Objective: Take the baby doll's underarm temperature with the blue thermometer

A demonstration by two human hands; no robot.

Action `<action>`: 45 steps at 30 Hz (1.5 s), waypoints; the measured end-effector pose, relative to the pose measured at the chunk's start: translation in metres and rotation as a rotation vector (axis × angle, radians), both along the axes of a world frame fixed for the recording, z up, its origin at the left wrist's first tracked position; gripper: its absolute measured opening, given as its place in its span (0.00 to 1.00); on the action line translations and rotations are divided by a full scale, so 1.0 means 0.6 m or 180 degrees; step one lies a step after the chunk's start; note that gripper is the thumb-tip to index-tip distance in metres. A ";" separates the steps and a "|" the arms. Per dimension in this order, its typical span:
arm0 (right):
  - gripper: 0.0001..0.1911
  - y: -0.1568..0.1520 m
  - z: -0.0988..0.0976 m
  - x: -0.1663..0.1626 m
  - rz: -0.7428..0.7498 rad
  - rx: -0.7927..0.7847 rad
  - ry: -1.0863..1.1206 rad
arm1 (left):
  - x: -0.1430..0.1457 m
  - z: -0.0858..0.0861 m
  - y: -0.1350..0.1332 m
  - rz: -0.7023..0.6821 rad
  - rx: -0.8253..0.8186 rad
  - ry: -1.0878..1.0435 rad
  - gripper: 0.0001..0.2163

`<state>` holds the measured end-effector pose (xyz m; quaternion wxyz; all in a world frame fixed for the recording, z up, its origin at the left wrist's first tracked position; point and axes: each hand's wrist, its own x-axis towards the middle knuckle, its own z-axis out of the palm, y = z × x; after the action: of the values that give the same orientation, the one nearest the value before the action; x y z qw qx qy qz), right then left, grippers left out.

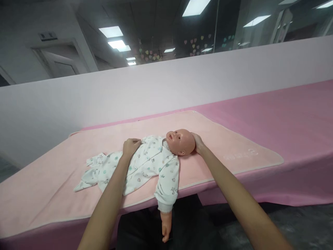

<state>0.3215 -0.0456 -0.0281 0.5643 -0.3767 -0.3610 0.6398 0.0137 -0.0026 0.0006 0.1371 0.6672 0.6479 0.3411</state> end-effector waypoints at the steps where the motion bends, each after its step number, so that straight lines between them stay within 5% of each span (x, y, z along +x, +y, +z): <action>1: 0.20 -0.001 0.002 0.001 0.0168 -0.0164 0.0149 | 0.001 -0.002 -0.001 -0.0046 -0.0002 -0.0136 0.12; 6: 0.20 0.003 0.005 0.015 0.0630 -0.0376 0.0466 | 0.000 -0.009 0.005 -0.0230 -0.0059 -0.0933 0.15; 16: 0.20 0.012 -0.006 0.003 0.0188 -0.0295 0.0156 | -0.016 -0.014 0.019 -0.0021 -0.0347 -0.1268 0.09; 29: 0.21 0.019 -0.013 0.017 0.0373 -0.0281 0.0189 | -0.005 0.000 0.004 -0.0175 -0.0531 -0.2364 0.20; 45: 0.22 0.024 -0.015 0.027 0.0462 -0.0277 0.0234 | -0.006 -0.010 0.008 0.0282 0.0028 -0.2287 0.22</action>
<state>0.3376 -0.0315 -0.0372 0.5124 -0.3500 -0.3383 0.7075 0.0101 0.0021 -0.0055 0.3383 0.4765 0.5851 0.5622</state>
